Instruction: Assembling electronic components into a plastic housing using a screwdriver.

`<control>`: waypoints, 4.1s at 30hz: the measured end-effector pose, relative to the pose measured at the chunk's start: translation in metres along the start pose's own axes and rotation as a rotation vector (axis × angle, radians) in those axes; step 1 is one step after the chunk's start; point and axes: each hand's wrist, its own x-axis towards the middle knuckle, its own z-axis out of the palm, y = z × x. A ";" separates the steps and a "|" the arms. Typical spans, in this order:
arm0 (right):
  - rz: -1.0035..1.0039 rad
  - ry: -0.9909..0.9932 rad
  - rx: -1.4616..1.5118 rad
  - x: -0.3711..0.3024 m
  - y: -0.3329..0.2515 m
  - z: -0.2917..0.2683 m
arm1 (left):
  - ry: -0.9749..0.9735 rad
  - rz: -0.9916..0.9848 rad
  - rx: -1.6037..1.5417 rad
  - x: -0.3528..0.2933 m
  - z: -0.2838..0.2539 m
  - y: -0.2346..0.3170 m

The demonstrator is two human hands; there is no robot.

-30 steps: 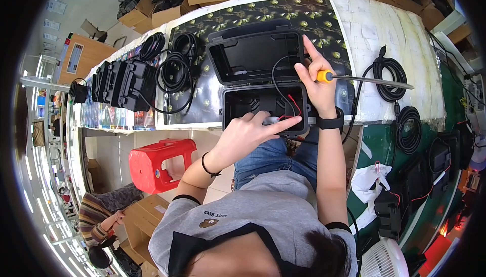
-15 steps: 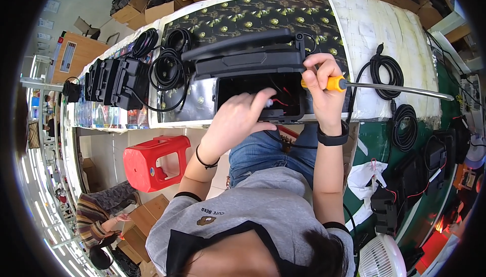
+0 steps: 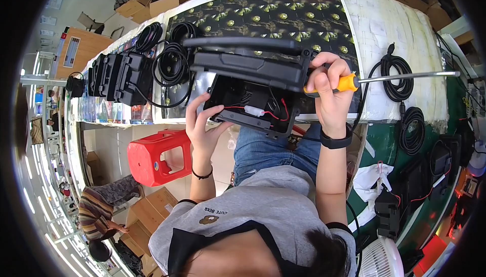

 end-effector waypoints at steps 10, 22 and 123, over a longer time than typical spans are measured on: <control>0.019 -0.072 -0.285 0.006 -0.011 0.010 | 0.137 -0.018 0.094 -0.011 0.018 -0.005; 0.112 -0.087 -0.508 0.011 -0.007 -0.009 | 0.217 -0.215 -0.185 0.029 0.033 -0.002; 0.355 0.082 -0.191 -0.017 0.019 -0.021 | 0.110 -0.203 -0.131 0.072 0.010 0.010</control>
